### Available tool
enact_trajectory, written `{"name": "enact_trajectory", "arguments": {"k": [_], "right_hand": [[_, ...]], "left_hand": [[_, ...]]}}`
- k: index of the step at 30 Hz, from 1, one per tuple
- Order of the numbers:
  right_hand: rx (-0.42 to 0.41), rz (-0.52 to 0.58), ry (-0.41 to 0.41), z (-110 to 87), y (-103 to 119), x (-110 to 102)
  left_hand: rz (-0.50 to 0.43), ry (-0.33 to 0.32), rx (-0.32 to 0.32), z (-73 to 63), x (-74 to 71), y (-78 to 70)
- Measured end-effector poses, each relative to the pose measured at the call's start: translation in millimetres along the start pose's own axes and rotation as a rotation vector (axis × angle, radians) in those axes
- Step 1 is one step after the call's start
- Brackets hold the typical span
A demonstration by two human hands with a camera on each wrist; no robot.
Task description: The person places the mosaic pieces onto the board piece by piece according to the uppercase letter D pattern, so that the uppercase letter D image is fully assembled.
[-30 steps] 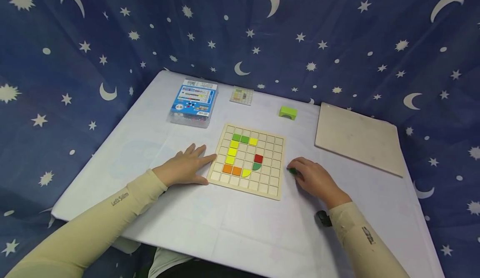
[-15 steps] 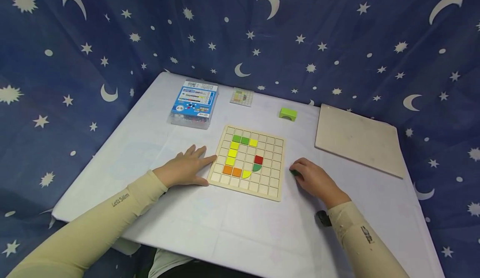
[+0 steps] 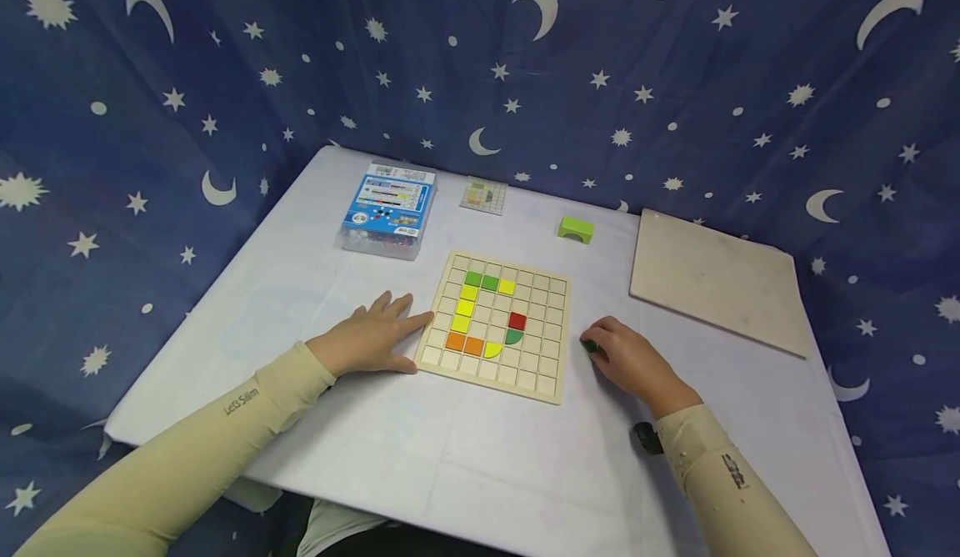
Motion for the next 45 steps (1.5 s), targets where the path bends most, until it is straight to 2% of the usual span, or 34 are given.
{"name": "enact_trajectory", "arguments": {"k": [9,16,22,28,33,38,45], "right_hand": [[-0.022,0.008,-0.047,0.2,0.2,1.6],[0.033,0.027,-0.035,1.1,-5.0,1.1],[0.023,0.037,-0.103,8.5,-5.2,-6.7],[-0.014,0.064,-0.131,25.6,12.9,-11.9],[-0.021,0.082,-0.097,49.1,32.0,-9.0],[0.017,0.099,-0.049,72.1,44.8,-2.1],[0.026,0.073,-0.022,91.0,55.3,7.9]], "left_hand": [[0.016,-0.006,0.002,0.9,0.2,0.0],[0.015,-0.004,0.000,0.4,-0.2,-0.7],[0.018,-0.001,-0.002,-0.3,-0.4,-0.5],[0.015,0.006,-0.009,-0.1,-0.2,-0.5],[0.009,0.004,-0.015,-0.2,-0.7,-0.4],[0.019,-0.004,-0.009,0.6,0.2,-0.4],[0.024,-0.006,-0.006,0.4,1.4,1.1]]}}
Point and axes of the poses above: each hand's wrist, its own z-axis towards the middle knuckle, its own x-axis out of the palm, y = z × x, the point moved 5 cm from there along z, towards the middle knuckle, and after that the axes turned 2 degrees about -x, right-handed, at the moved point
